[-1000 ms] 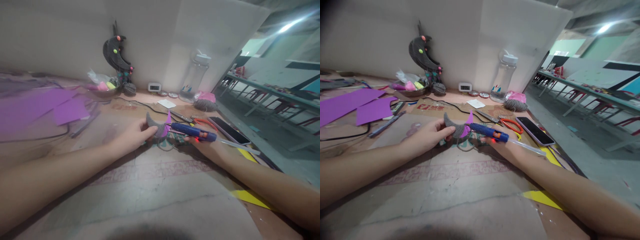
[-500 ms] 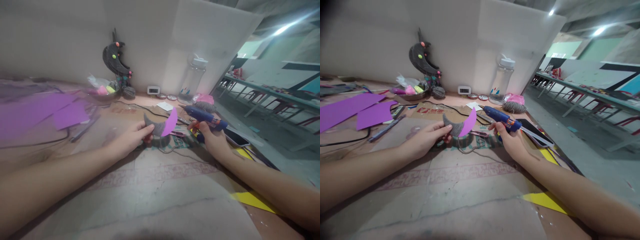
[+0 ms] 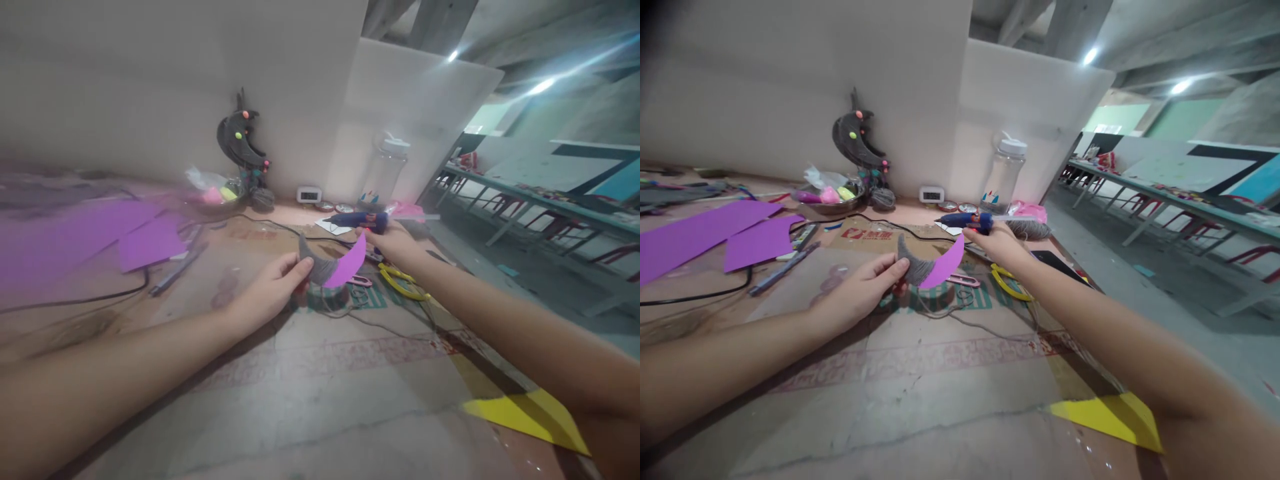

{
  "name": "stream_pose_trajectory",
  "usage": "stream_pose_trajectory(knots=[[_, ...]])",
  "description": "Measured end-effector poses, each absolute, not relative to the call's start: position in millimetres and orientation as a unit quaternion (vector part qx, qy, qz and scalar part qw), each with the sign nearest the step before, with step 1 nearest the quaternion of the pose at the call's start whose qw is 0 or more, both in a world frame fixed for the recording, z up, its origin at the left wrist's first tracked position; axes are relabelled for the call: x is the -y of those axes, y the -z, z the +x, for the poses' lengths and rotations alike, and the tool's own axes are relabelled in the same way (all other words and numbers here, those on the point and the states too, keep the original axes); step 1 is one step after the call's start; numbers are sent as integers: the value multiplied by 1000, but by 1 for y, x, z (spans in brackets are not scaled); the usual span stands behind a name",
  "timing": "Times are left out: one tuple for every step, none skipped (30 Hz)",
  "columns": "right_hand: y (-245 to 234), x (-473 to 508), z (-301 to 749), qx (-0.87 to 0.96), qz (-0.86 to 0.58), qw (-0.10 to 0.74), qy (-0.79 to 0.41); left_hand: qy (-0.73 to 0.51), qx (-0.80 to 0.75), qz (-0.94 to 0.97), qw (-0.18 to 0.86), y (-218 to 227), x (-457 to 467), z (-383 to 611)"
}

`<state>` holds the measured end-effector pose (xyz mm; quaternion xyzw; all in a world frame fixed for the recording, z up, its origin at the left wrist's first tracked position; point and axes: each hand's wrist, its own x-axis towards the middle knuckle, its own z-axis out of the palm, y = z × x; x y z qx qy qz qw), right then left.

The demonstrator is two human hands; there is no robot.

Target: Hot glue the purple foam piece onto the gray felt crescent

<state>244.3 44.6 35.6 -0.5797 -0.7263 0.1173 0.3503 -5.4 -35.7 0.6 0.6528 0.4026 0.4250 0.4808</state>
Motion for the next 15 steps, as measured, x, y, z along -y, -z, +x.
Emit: stream_pose_trajectory(knots=[[-35, -59, 241, 728, -582, 341, -124, -425, -403, 652, 481, -1, 36, -5], [-34, -73, 237, 728, -584, 337, -128, -424, -406, 650, 483, -1, 36, -5], [-33, -86, 234, 727, -585, 334, -130, -424, -409, 647, 484, -1, 36, -5], [-31, -98, 231, 726, -588, 330, -132, -424, -411, 645, 484, -1, 35, -5], [-29, -109, 228, 725, -592, 326, -134, -425, -412, 645, 483, -1, 35, -5], [-26, -117, 226, 723, -598, 319, -135, -425, -412, 646, 481, 0, 35, -5], [-24, -124, 226, 720, -606, 309, -137, -425, -410, 648, 480, 0, 35, -4], [-21, -130, 226, 716, -615, 300, -137, -425, -408, 650, 479, 0, 35, -4], [-20, -133, 226, 714, -623, 291, -137, -425, -407, 651, 479, 0, 35, -4], [-18, -135, 228, 712, -629, 282, -136, -423, -409, 651, 480, -1, 35, -3], [-18, -136, 230, 711, -633, 276, -133, -420, -413, 650, 481, -2, 36, -3], [-18, -136, 232, 712, -635, 271, -129, -418, -416, 648, 482, -2, 36, -3], [-18, -135, 235, 713, -635, 269, -124, -417, -418, 646, 484, -3, 36, -2], [-19, -133, 238, 714, -636, 269, -116, -416, -420, 642, 488, -3, 36, -2], [-20, -130, 241, 715, -635, 272, -105, -416, -421, 638, 493, -3, 35, -2]])
